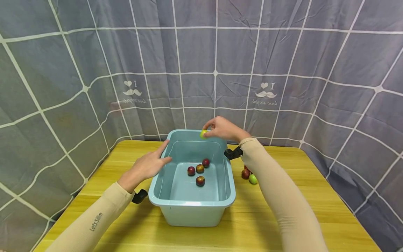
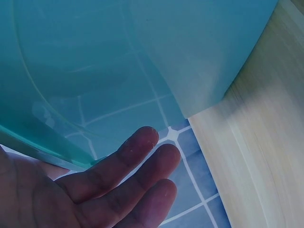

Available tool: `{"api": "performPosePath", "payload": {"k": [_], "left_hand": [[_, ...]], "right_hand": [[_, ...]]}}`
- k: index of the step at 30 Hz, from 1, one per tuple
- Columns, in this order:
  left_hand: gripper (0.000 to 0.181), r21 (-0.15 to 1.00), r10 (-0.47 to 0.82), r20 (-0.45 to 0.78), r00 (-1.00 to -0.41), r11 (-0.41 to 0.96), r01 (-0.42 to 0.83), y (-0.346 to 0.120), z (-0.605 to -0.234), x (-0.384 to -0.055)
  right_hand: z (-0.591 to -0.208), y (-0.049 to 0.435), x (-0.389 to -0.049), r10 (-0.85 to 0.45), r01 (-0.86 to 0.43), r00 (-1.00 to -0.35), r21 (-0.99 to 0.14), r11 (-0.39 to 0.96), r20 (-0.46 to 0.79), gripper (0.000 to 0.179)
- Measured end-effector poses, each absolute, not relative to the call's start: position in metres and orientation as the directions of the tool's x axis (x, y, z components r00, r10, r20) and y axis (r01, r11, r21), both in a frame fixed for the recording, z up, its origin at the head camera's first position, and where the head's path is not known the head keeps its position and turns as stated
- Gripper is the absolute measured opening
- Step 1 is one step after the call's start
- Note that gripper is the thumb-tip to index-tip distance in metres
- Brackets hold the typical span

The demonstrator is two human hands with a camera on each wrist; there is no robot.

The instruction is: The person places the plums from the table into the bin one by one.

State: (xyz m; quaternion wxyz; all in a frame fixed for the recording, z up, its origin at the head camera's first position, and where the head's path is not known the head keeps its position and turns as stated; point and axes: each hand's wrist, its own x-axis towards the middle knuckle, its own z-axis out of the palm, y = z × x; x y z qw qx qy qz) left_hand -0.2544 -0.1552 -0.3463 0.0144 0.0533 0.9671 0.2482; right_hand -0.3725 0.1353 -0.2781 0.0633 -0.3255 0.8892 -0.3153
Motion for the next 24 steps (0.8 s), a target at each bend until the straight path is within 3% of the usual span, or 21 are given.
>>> {"api": "performPosePath", "payload": {"k": [8, 24], "left_hand": [[0.078, 0.479, 0.115, 0.009, -0.993, 0.872, 0.105, -0.155, -0.346, -0.254], [0.077, 0.477, 0.109, 0.006, -0.994, 0.873, 0.099, -0.155, -0.346, -0.254]], "right_hand": [[-0.276, 0.119, -0.372, -0.655, -0.557, -0.755, -0.562, 0.612, 0.036, 0.022], [-0.285, 0.094, -0.385, -0.663, -0.567, -0.745, -0.452, 0.689, -0.076, 0.029]]}}
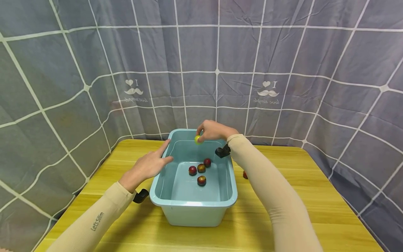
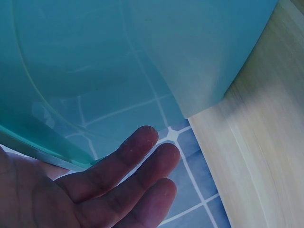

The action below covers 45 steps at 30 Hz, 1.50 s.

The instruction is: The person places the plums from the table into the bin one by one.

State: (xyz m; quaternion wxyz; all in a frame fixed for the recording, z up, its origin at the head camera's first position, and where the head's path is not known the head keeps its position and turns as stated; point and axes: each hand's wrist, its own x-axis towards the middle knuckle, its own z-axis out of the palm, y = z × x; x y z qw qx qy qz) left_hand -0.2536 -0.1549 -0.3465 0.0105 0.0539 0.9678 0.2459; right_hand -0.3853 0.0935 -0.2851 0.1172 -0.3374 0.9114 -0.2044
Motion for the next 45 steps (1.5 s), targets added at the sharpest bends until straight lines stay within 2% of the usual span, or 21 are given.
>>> {"api": "performPosePath", "payload": {"k": [12, 18, 45], "left_hand": [[0.076, 0.482, 0.115, -0.006, -0.993, 0.871, 0.098, -0.151, -0.346, -0.254], [0.077, 0.483, 0.113, -0.005, -0.994, 0.870, 0.096, -0.150, -0.346, -0.254], [0.077, 0.501, 0.113, 0.009, -0.994, 0.860, 0.102, -0.155, -0.347, -0.254]], "right_hand": [[-0.288, 0.089, -0.387, -0.655, -0.549, -0.750, -0.463, 0.696, -0.095, 0.037], [-0.285, 0.096, -0.381, -0.667, -0.562, -0.740, -0.467, 0.682, -0.083, 0.034], [-0.291, 0.173, -0.342, -0.596, -0.530, -0.799, -0.565, 0.632, 0.082, 0.029]]}}
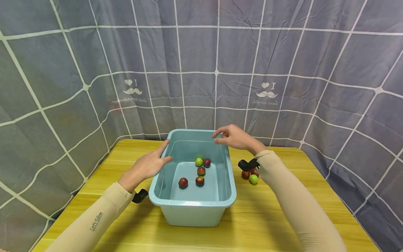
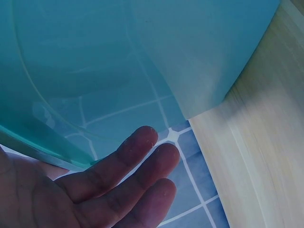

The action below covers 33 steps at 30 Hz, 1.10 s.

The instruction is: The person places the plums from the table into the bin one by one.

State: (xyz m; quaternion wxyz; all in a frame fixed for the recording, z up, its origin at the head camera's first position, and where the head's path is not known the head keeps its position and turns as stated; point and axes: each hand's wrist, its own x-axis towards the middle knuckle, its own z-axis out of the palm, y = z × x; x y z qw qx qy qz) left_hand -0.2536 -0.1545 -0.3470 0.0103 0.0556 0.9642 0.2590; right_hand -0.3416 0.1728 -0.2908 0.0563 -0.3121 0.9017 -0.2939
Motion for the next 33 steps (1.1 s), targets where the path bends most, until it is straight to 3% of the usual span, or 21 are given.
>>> {"api": "performPosePath", "payload": {"k": [18, 33], "left_hand": [[0.077, 0.500, 0.106, -0.003, -0.994, 0.862, 0.090, -0.156, -0.348, -0.252], [0.077, 0.494, 0.113, 0.009, -0.994, 0.863, 0.102, -0.156, -0.347, -0.253]], "right_hand": [[-0.321, 0.218, -0.319, -0.469, -0.463, -0.861, -0.686, 0.561, 0.198, 0.031], [-0.351, 0.267, -0.295, -0.391, -0.383, -0.901, -0.764, 0.519, 0.186, 0.033]]}}
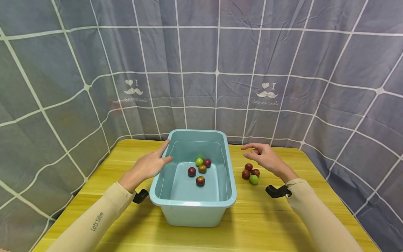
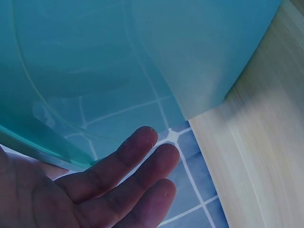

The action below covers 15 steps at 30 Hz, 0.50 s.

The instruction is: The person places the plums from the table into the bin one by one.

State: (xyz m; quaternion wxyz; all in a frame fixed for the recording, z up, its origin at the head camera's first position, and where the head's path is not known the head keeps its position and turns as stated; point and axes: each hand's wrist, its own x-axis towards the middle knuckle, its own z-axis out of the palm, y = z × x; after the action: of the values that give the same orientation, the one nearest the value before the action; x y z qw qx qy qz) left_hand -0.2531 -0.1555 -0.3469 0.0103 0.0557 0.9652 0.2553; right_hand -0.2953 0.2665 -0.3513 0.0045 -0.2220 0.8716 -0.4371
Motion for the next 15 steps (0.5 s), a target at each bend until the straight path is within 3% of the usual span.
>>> {"api": "performPosePath", "payload": {"k": [15], "left_hand": [[0.077, 0.492, 0.109, 0.003, -0.994, 0.865, 0.096, -0.155, -0.347, -0.254]], "right_hand": [[-0.398, 0.289, -0.288, -0.301, -0.268, -0.944, -0.842, 0.468, 0.133, 0.040]]}}
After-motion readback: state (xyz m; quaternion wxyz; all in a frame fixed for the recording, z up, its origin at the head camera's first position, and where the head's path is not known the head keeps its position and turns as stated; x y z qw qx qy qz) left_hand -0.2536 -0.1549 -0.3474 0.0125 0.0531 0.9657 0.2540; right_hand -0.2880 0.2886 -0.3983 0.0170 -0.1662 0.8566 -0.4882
